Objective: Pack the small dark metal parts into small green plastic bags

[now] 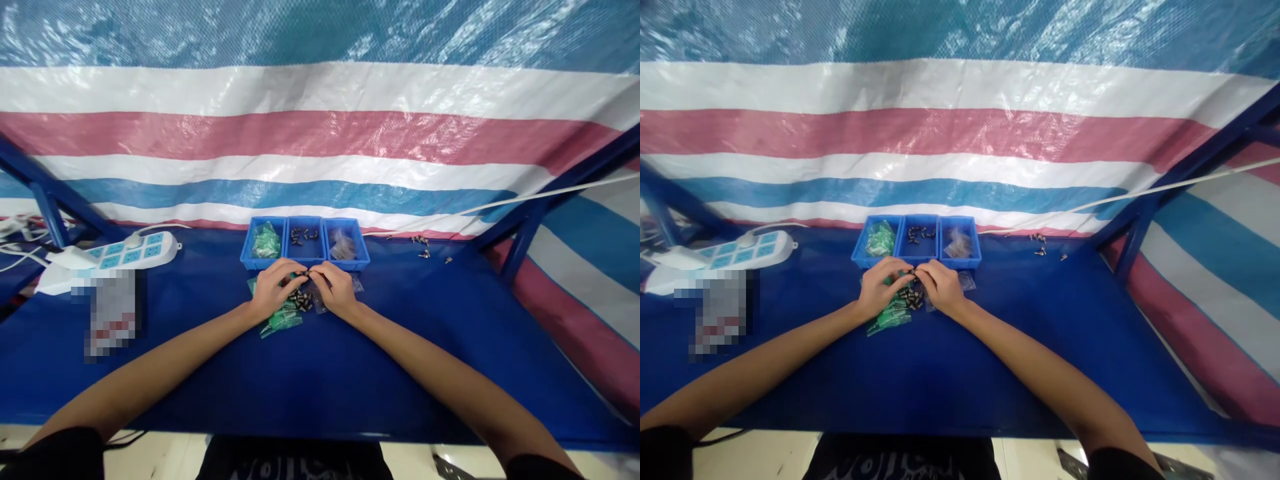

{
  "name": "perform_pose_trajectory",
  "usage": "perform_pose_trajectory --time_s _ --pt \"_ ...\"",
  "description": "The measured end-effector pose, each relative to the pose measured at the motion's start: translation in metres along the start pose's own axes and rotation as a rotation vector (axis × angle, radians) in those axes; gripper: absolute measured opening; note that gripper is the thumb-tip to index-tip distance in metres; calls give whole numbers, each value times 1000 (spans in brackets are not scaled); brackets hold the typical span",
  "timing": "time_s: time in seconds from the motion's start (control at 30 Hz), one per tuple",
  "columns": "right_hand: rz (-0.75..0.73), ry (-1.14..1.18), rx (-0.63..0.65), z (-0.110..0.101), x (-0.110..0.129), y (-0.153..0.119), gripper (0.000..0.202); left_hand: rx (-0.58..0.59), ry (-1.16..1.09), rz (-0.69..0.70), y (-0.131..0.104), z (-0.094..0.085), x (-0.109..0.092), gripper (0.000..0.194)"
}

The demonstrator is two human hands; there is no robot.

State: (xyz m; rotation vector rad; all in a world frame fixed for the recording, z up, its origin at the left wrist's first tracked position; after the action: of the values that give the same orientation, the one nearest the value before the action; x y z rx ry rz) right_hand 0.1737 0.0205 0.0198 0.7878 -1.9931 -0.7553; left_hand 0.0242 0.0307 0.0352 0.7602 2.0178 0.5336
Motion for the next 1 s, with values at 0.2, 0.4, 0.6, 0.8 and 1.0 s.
perform_pose_trajectory --time_s 0.2,0.4,0.6,0.8,1.0 --pt "-18 6 8 1 1 0 22 3 3 -19 -2 -1 -1 15" --pt "-31 1 19 3 -1 -1 23 7 -28 -36 -2 -1 1 14" --pt "-33 -13 34 4 -2 -1 26 30 -33 -27 -3 2 5 18" --pt "-44 -24 44 4 -1 -2 29 23 -21 -13 -4 1 5 16" --pt "-26 -35 48 4 -1 -2 31 19 -38 -19 -4 0 4 16"
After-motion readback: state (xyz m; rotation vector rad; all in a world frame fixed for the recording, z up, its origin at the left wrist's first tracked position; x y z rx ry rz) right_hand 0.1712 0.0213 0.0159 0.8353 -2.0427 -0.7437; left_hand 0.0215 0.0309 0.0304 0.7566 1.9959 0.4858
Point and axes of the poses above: each hand's wrist, its own y-axis towards the middle knuckle, its own z-axis out of the palm, x = y × z, the point moved 5 cm from there along y, towards the middle knuckle, and after that the axes turned 6 degrees about -z, right-handed, at the moved point
